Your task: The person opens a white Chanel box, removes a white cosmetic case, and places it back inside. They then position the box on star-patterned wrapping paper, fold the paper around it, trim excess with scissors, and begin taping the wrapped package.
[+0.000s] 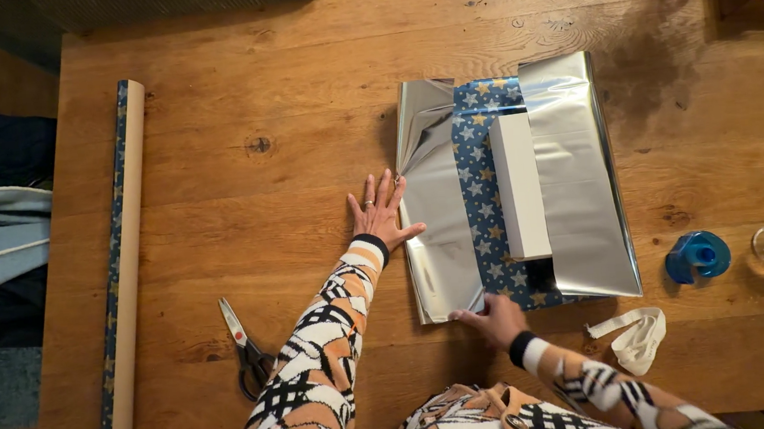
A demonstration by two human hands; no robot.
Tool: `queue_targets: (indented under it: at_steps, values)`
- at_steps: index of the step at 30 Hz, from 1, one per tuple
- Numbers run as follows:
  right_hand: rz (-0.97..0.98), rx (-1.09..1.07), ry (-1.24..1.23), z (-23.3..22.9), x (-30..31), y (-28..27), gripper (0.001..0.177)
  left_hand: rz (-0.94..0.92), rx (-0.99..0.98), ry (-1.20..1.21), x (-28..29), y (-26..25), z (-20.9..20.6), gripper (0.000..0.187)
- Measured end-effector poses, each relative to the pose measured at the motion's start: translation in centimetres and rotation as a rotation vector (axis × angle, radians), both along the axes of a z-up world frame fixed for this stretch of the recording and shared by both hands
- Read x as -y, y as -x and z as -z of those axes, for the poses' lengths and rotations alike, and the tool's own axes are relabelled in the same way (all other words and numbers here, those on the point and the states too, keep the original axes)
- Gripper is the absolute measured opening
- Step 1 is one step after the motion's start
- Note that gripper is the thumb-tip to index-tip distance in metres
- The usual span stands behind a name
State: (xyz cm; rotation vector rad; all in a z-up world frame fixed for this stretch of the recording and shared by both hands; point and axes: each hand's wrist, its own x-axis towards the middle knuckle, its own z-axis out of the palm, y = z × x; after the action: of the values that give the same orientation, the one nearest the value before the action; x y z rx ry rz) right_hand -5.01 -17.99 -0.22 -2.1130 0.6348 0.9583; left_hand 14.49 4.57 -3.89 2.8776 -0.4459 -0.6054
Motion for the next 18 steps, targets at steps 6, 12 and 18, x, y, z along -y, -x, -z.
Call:
queue_targets:
  at_steps: [6, 12, 18]
  values:
    - [-0.526, 1.112, 0.161, 2.6, -0.6, 1.1, 0.029, 0.014, -0.021, -0.021, -0.1, -0.1, -0.8, 0.118]
    - [-0.912, 0.988, -0.006, 8.4, -2.8, 0.7, 0.058, -0.007, -0.003, 0.013, -0.5, -0.2, -1.1, 0.119]
    - [-1.064, 1.010, 0.179, 9.6, -2.6, 0.8, 0.070, -0.018, 0.026, 0.032, -0.7, 0.1, -0.9, 0.120]
